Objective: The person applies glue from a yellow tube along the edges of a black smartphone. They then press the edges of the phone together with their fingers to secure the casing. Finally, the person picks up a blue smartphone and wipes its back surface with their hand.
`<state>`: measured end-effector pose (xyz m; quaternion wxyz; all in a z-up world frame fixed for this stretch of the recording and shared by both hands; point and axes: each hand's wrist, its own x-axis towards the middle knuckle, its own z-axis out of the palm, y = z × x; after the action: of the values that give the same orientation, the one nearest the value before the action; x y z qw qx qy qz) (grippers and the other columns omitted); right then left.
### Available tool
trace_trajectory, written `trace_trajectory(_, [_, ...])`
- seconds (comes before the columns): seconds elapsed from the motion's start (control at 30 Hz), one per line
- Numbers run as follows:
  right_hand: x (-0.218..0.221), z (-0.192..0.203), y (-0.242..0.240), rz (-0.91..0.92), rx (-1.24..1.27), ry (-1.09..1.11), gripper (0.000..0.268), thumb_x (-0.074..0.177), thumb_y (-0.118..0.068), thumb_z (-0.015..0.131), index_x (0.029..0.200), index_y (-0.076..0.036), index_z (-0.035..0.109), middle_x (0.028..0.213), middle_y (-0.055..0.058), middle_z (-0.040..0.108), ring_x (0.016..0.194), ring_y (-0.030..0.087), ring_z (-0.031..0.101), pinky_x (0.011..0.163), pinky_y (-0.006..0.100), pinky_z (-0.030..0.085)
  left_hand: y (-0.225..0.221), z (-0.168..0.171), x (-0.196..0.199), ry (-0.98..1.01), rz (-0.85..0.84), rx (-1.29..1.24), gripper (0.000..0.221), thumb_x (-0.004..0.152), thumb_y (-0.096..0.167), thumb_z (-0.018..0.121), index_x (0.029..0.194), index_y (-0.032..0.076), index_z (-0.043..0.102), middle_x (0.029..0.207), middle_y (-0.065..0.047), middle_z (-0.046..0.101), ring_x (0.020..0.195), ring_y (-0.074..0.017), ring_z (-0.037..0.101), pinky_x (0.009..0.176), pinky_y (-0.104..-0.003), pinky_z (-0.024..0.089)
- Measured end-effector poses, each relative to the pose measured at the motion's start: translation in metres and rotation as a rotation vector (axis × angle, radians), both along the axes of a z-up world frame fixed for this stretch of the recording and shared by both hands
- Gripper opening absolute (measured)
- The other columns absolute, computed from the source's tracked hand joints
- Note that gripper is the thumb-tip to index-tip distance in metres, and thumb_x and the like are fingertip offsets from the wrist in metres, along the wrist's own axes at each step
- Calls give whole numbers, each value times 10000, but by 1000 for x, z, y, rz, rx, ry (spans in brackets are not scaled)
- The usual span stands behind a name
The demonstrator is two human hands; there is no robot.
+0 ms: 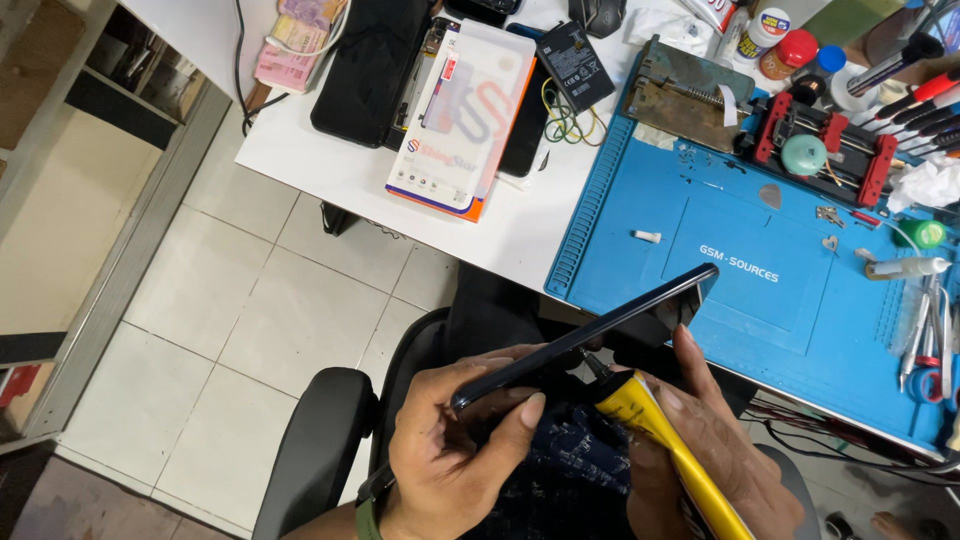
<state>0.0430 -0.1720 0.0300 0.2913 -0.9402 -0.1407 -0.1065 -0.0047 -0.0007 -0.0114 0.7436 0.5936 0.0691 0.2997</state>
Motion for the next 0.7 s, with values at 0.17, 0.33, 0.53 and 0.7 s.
trace_trajectory(0.17, [2,15,11,82,171,-3,262,1064,-165,635,1281,-55,733,1255,139,835,1441,388,753,1062,331,646,-1,6,1,37,31,-14,345,956,-73,778,1231,-71,569,1198,-388,763,1166,-430,827,882,-328,767])
trace_trajectory(0.33, [4,21,11,33,135,13,261,1050,-150,677,1287,-63,742,1377,154,797,1234,260,784,987,285,599,-3,0,-2,13,50,0,405,946,-105,780,1281,-59,558,1210,-395,761,1142,-429,839,872,-321,773])
trace_trajectory(0.53, [5,27,7,21,84,35,307,1052,-141,682,1356,-103,712,1518,170,747,1002,148,791,902,248,571,-3,1,-4,35,48,-3,419,952,-83,779,1297,-25,548,1232,-410,762,1107,-406,852,854,-308,765])
trace_trajectory(0.7, [5,27,9,-16,104,13,272,1059,-165,676,1319,-103,724,1537,211,741,561,50,660,712,214,510,-5,1,-7,90,87,0,439,923,-84,804,1285,-16,565,1204,-380,778,1157,-435,847,861,-321,795])
